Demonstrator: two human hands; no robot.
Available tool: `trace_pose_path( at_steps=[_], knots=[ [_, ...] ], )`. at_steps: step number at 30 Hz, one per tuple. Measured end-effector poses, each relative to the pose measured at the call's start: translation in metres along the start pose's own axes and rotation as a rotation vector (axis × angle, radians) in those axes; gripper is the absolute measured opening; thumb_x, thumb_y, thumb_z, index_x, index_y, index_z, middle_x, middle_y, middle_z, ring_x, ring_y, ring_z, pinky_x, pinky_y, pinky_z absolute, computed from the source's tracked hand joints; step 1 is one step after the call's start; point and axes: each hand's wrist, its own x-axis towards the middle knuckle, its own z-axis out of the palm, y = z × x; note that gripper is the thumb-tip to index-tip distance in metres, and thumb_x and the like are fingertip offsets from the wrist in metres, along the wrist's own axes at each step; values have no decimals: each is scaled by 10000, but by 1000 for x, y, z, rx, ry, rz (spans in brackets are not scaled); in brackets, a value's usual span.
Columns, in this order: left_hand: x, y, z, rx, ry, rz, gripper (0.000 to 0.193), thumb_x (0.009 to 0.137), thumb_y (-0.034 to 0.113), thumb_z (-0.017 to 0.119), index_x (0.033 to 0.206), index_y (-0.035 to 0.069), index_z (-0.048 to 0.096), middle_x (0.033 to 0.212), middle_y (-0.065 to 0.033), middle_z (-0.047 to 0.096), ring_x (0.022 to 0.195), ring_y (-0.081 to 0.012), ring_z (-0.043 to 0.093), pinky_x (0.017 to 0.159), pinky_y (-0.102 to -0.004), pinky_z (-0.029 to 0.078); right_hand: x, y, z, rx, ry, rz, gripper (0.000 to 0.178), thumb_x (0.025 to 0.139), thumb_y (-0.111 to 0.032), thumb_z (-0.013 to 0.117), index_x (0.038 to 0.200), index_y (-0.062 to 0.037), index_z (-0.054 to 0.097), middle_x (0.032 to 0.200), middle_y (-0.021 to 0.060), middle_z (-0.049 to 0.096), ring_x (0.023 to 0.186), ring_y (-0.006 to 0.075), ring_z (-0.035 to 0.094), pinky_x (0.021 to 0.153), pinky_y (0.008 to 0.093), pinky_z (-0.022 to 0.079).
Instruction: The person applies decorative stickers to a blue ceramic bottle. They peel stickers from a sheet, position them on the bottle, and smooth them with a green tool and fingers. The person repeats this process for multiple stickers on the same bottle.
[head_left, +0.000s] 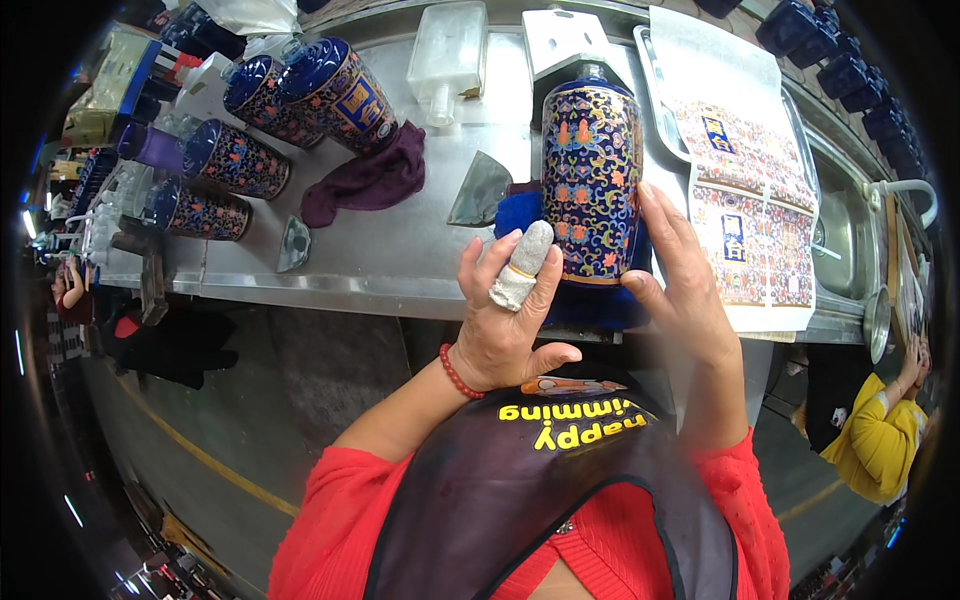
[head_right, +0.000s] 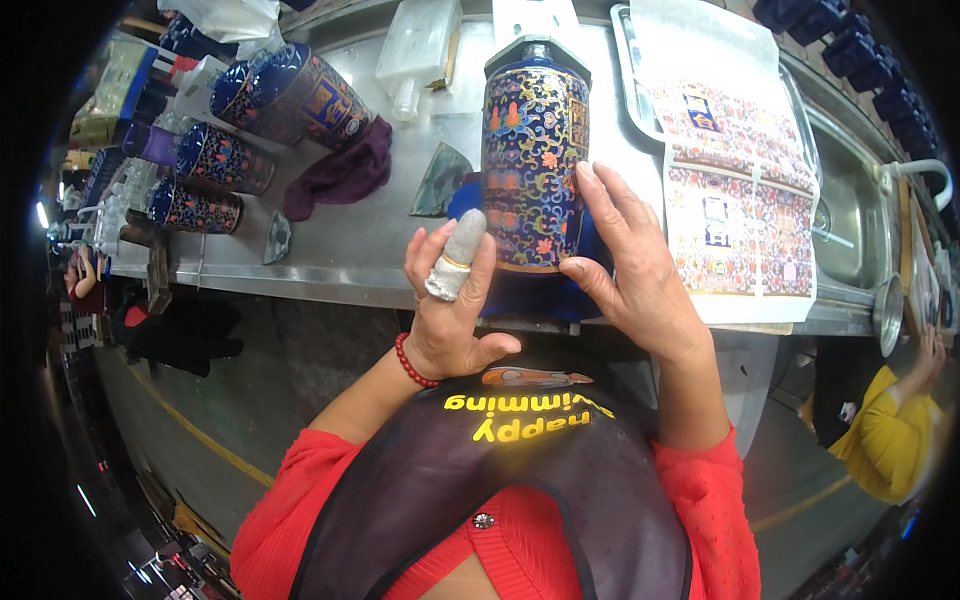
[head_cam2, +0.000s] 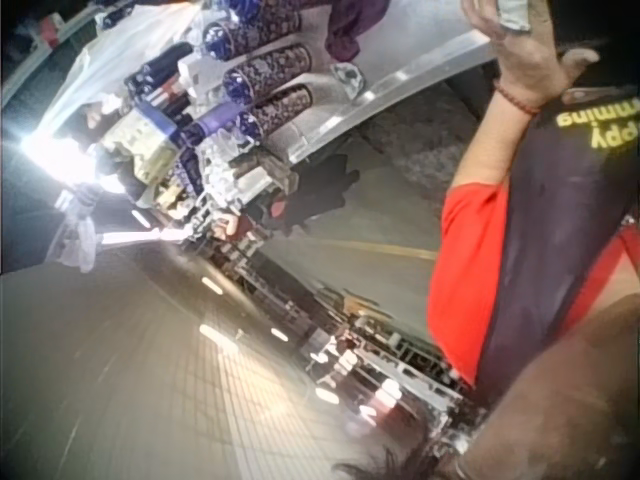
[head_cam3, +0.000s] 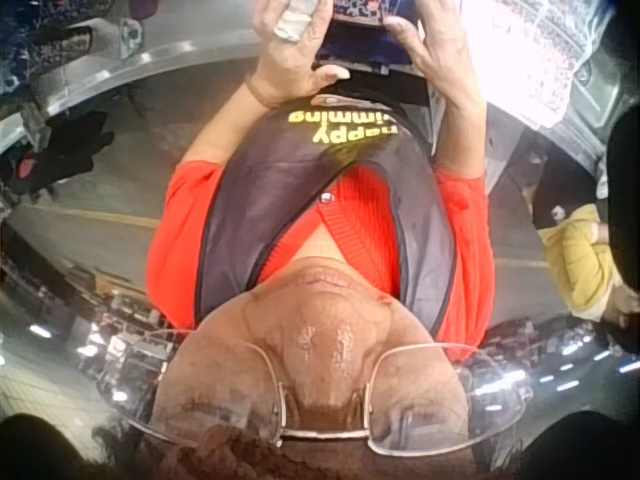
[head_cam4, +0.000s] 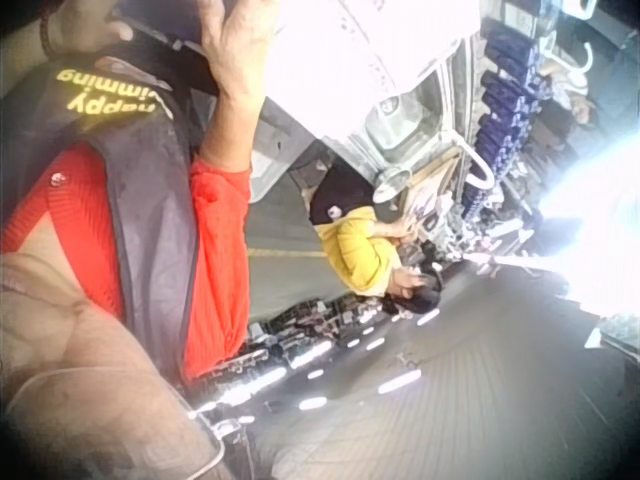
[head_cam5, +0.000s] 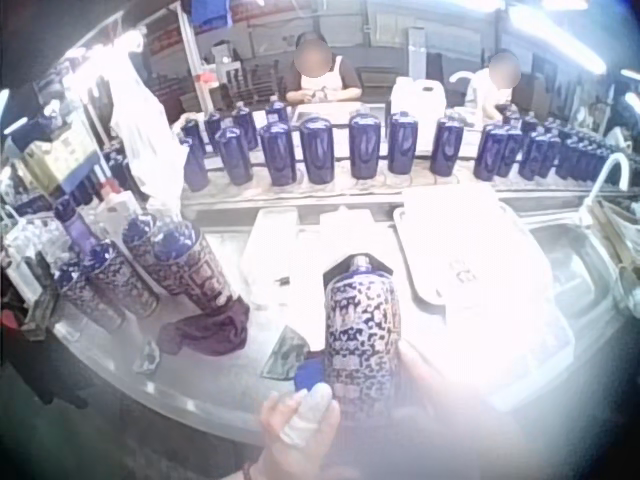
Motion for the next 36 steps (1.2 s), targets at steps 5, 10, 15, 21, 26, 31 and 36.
trace_pose_path(
  at_steps=[5, 10, 15, 21, 26, 31, 36],
  knots=[
    [-9, 6, 3, -28, -12, -33, 938, 969, 729, 403, 1477, -54, 490, 1489, -241, 490, 1414, -389, 335, 1185, -591, 163, -12, -17, -1, -201, 21, -103, 701, 806, -178, 809, 1464, -167, 569, 1561, 260, 378, 1322, 442, 471, 1109, 498, 406],
    [-11, 7, 7, -40, 2, -34, 945, 968, 732, 403, 1480, -57, 483, 1497, -239, 481, 1411, -389, 337, 1182, -592, 166, -20, -33, 3, -273, 13, -179, 728, 665, -72, 841, 1354, -223, 661, 1575, 220, 382, 1348, 404, 457, 1098, 501, 425],
    [-10, 7, 6, -36, 11, -18, 932, 972, 724, 404, 1478, -54, 487, 1498, -239, 480, 1409, -385, 340, 1177, -592, 172, -18, -37, 5, -312, 11, -194, 686, 680, -64, 832, 1328, -222, 672, 1582, 186, 389, 1348, 391, 457, 1087, 487, 440],
    [-9, 6, 5, -37, 7, -10, 915, 975, 720, 403, 1475, -40, 497, 1487, -232, 491, 1407, -373, 340, 1177, -586, 176, -17, -38, 6, -339, 12, -204, 663, 695, -65, 825, 1322, -220, 677, 1575, 182, 402, 1346, 385, 459, 1084, 480, 442],
    [-9, 5, 5, -33, 7, -7, 907, 973, 721, 410, 1461, -36, 516, 1470, -231, 501, 1401, -365, 344, 1178, -582, 175, -17, -38, 7, -336, 20, -209, 645, 701, -64, 822, 1312, -213, 682, 1566, 185, 415, 1342, 382, 465, 1080, 476, 445],
    [-8, 3, 4, -4, 8, 9, 880, 974, 714, 419, 1430, -26, 554, 1444, -217, 530, 1395, -351, 355, 1176, -581, 177, -17, -38, 8, -326, 28, -209, 633, 700, -68, 824, 1302, -208, 686, 1557, 186, 425, 1330, 381, 477, 1074, 475, 447],
    [-6, 0, 2, 32, 19, 35, 838, 985, 694, 421, 1408, -12, 580, 1403, -179, 575, 1370, -340, 392, 1174, -583, 180, -16, -37, 8, -320, 22, -211, 636, 696, -75, 829, 1301, -205, 685, 1553, 188, 429, 1317, 384, 486, 1062, 476, 452]
  ],
)
